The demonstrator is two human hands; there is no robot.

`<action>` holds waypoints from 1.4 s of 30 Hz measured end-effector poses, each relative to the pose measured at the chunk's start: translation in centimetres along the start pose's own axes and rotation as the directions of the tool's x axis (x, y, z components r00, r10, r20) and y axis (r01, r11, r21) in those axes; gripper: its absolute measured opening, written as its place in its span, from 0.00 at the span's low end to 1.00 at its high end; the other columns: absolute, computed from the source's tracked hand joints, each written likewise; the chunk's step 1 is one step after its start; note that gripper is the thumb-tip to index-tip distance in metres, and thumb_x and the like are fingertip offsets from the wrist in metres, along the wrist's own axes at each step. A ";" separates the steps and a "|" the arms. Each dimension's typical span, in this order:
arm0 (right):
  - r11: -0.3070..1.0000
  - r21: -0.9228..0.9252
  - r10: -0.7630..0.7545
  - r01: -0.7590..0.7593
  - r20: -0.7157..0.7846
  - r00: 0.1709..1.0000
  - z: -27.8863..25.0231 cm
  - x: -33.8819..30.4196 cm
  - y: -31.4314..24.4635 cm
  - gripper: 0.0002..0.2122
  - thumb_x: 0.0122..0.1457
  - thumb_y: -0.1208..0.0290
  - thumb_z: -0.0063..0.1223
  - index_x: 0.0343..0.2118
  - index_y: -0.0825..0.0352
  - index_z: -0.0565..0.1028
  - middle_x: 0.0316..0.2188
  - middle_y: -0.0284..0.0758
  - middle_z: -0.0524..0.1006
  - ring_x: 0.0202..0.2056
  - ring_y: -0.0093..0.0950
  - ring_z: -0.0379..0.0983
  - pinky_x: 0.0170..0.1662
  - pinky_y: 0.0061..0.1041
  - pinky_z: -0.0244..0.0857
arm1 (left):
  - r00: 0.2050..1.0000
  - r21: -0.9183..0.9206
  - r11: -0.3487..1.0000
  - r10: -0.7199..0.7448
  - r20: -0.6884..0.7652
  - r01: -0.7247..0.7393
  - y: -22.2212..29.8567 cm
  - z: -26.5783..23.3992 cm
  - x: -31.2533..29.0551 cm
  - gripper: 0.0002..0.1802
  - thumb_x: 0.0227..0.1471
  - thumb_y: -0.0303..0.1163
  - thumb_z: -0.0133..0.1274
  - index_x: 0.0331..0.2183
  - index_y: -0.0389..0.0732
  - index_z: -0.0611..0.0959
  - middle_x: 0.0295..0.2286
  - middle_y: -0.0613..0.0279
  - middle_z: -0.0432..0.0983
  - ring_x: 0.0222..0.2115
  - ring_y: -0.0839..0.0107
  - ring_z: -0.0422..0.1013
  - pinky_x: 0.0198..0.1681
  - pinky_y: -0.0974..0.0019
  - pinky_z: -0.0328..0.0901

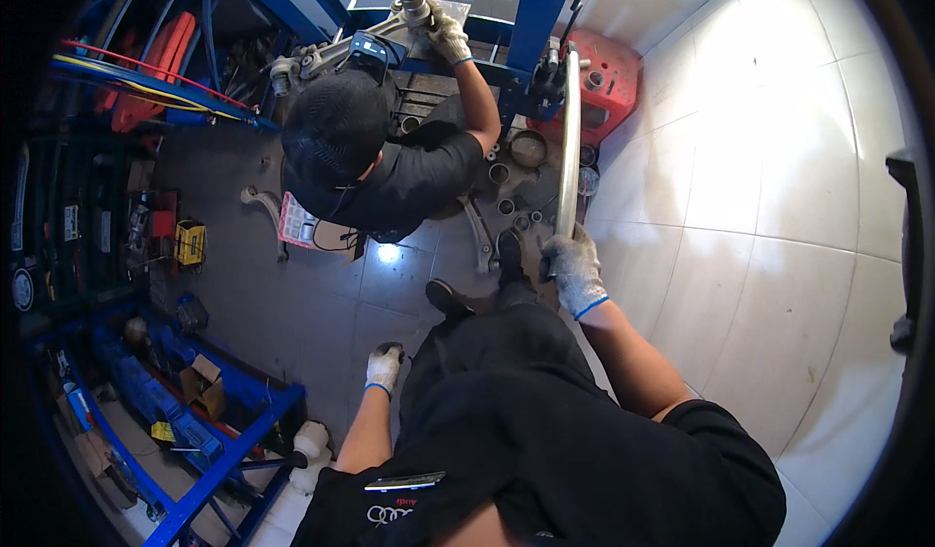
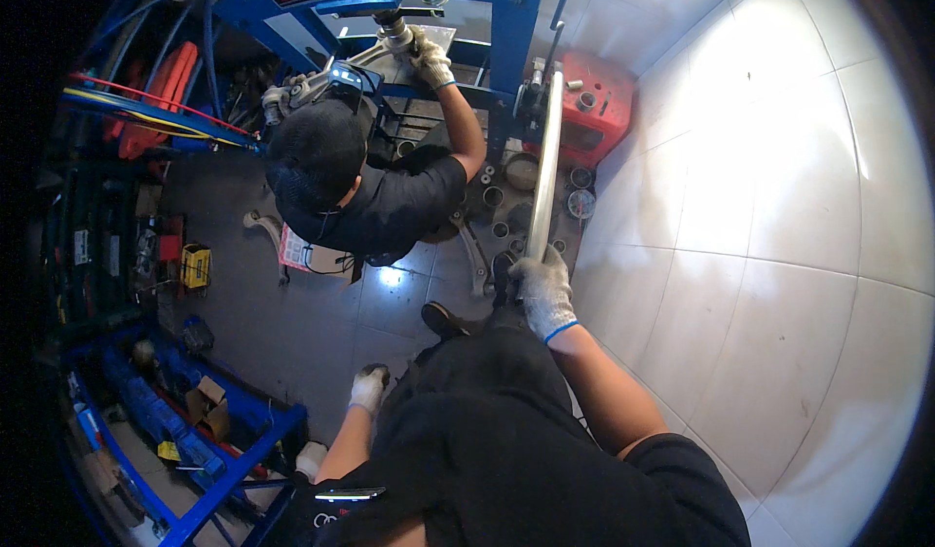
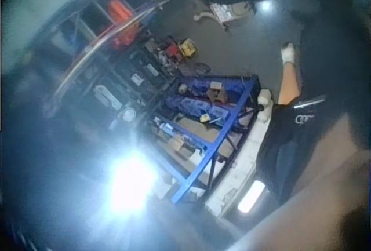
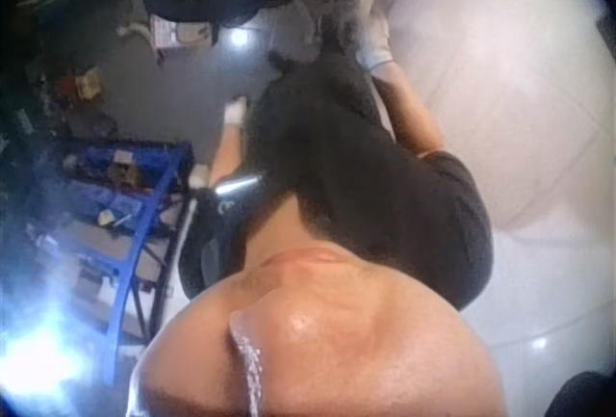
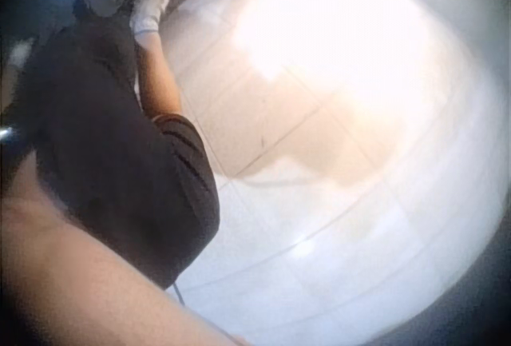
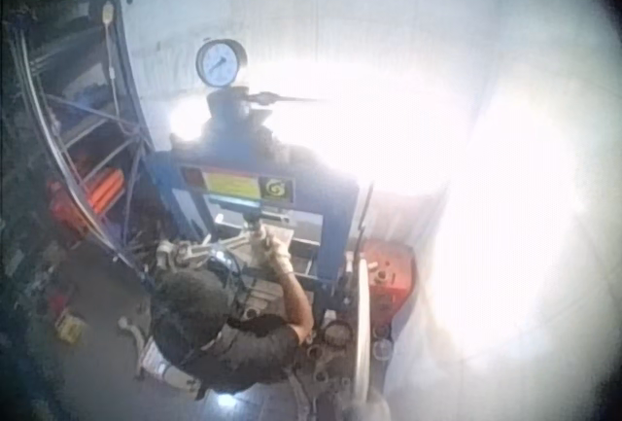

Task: The person operates a hydraulic press by repeatedly pulling a long metal lever to press a metal part. They adjust the part on the press bed between cycles and continue the pressing action throughout the clip.

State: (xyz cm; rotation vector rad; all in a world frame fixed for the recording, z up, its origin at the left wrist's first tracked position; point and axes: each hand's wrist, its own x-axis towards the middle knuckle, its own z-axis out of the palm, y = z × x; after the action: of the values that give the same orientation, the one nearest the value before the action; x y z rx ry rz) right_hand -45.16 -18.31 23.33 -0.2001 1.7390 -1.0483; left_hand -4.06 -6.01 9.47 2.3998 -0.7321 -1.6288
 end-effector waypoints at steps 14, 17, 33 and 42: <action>0.967 -0.212 -0.145 0.138 -0.017 0.989 -1.5 5.3 10.1 0.27 0.43 0.75 0.56 0.52 0.72 0.69 0.37 0.44 0.78 0.37 0.36 0.74 0.44 0.33 0.69 | 0.998 0.147 0.987 -0.061 -0.006 0.061 -1.5 -0.3 -0.6 0.16 0.52 0.37 0.54 0.39 0.39 0.86 0.35 0.56 0.83 0.36 0.63 0.78 0.42 0.62 0.70; 0.974 -0.181 -0.143 0.137 -0.019 0.990 -1.3 5.4 10.7 0.28 0.43 0.75 0.56 0.52 0.71 0.69 0.37 0.43 0.77 0.37 0.36 0.74 0.44 0.33 0.69 | 0.996 0.324 0.942 0.085 0.008 -0.083 -1.1 -0.3 -1.2 0.19 0.53 0.39 0.51 0.40 0.38 0.85 0.34 0.53 0.82 0.35 0.62 0.77 0.39 0.58 0.68; 0.920 -0.361 -0.170 0.150 -0.025 0.985 -1.1 5.4 10.0 0.32 0.44 0.71 0.60 0.56 0.71 0.68 0.41 0.49 0.79 0.42 0.42 0.76 0.47 0.37 0.70 | 0.992 0.137 0.985 -0.088 -0.094 0.100 0.0 -0.2 -1.3 0.14 0.52 0.36 0.54 0.36 0.37 0.85 0.28 0.59 0.81 0.29 0.67 0.74 0.33 0.62 0.68; 0.990 -0.143 0.027 -0.008 0.129 0.991 -3.8 8.1 10.5 0.15 0.60 0.58 0.58 0.42 0.65 0.73 0.28 0.34 0.76 0.27 0.27 0.73 0.32 0.33 0.71 | 0.999 0.159 0.987 0.008 -0.042 -0.002 0.4 -1.6 0.3 0.15 0.52 0.37 0.54 0.36 0.35 0.85 0.29 0.57 0.81 0.28 0.65 0.74 0.33 0.62 0.68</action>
State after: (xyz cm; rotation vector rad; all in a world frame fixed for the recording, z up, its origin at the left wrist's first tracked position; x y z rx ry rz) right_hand -48.36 -14.61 10.40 -0.3357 1.6946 -0.8793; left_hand -2.65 -6.79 10.01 2.5298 -0.8910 -1.5668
